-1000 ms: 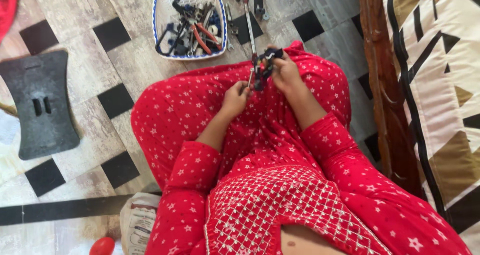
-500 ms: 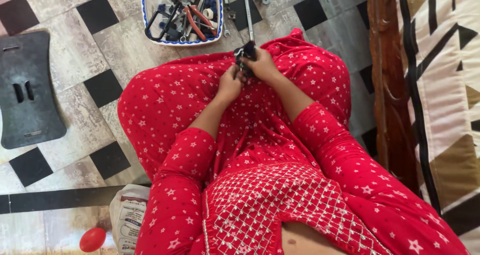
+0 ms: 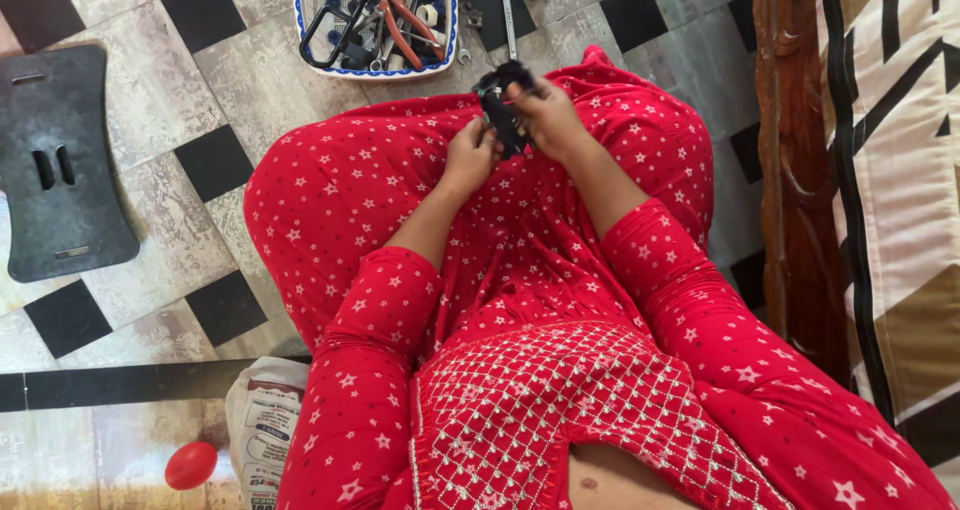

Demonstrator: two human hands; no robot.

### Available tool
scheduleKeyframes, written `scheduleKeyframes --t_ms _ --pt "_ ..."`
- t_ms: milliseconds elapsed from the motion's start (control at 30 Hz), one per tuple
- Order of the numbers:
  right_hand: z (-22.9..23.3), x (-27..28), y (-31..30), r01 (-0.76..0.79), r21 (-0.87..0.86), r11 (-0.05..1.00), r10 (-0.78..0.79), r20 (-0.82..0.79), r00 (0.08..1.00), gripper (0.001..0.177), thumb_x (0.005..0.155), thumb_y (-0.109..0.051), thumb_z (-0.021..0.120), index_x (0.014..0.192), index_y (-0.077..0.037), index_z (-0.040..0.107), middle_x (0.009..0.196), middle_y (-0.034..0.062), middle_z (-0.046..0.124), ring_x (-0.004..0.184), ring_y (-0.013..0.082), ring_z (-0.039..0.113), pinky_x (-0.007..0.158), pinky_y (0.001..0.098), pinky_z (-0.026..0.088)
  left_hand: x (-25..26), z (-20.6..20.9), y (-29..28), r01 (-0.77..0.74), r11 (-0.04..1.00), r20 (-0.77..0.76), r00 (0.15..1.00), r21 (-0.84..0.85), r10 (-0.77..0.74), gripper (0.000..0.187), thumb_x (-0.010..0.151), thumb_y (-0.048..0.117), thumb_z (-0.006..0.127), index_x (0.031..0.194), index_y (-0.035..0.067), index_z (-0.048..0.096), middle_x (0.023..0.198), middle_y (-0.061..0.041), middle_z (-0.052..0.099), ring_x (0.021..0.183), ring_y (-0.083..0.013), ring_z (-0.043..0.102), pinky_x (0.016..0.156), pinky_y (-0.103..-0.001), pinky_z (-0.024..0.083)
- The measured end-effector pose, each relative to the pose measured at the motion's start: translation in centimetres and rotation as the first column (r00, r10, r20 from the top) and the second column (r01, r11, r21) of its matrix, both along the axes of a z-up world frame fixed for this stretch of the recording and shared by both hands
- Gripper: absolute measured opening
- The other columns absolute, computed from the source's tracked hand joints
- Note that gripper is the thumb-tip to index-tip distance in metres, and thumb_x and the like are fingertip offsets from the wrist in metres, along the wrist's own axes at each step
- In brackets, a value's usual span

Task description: The person holds a small metal component and applies tape to it while using a wrench and pliers to secure parts.

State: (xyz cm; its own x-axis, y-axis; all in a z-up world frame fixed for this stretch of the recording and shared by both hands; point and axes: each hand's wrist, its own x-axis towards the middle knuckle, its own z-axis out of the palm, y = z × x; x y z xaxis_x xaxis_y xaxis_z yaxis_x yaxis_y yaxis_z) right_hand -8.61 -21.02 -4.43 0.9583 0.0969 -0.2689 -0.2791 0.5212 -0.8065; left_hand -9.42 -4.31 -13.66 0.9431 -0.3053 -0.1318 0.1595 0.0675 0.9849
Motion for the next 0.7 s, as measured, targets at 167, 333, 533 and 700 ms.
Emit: scheduleKeyframes --t_ms 167,333,533,700 --pt "0.8 -1.5 1.1 -0.212 -0.27 0.939 0.206 -0.049 0.977 0.026 0.09 -0.015 0.08 0.109 -0.002 0.066 0.088 0.0079 0.072 0.066 0.0176 0.069 0.06 0.0315 0.059 -0.9 1.1 0.6 0.056 0.979 0.055 0.996 0.194 -0.068 0.012 0.104 0.008 0.054 0.107 0.002 0.065 0.081 -0.004 0.071 0.069 -0.0119 0.066 0.064 -0.029 0.056" --pt "0.1 -1.0 1.4 -0.041 -0.751 0.659 0.196 0.119 0.973 0.028 0.092 -0.026 0.084 0.1 -0.002 0.073 0.083 0.0073 0.073 0.069 0.0111 0.065 0.062 0.0277 0.054 -0.7 1.6 0.3 0.003 0.993 -0.006 1.0 0.122 -0.003 0.016 0.104 0.01 0.051 0.11 0.004 0.064 0.081 -0.003 0.071 0.067 -0.0116 0.066 0.062 -0.029 0.056" --pt "-4.1 0.4 0.9 0.212 -0.87 0.445 0.315 0.374 0.872 0.029 0.101 -0.03 0.076 0.105 -0.002 0.069 0.091 0.007 0.065 0.081 0.0148 0.063 0.071 0.0296 0.051 -1.0 4.5 1.0 -0.031 0.981 -0.055 0.998 0.192 0.042 0.016 0.101 0.011 0.057 0.106 0.001 0.068 0.085 -0.009 0.074 0.069 -0.0179 0.072 0.062 -0.034 0.057" --pt "-7.6 1.8 -0.2 0.029 -0.336 0.941 0.004 0.099 0.995 0.017 0.101 -0.021 0.065 0.113 -0.01 0.06 0.09 0.0019 0.066 0.075 0.0118 0.062 0.067 0.0287 0.052 -2.2 7.2 1.4 -0.123 0.891 0.403 0.913 0.438 -0.072 0.018 0.097 0.014 0.067 0.108 0.002 0.074 0.091 -0.021 0.075 0.083 -0.0317 0.074 0.072 -0.04 0.057"
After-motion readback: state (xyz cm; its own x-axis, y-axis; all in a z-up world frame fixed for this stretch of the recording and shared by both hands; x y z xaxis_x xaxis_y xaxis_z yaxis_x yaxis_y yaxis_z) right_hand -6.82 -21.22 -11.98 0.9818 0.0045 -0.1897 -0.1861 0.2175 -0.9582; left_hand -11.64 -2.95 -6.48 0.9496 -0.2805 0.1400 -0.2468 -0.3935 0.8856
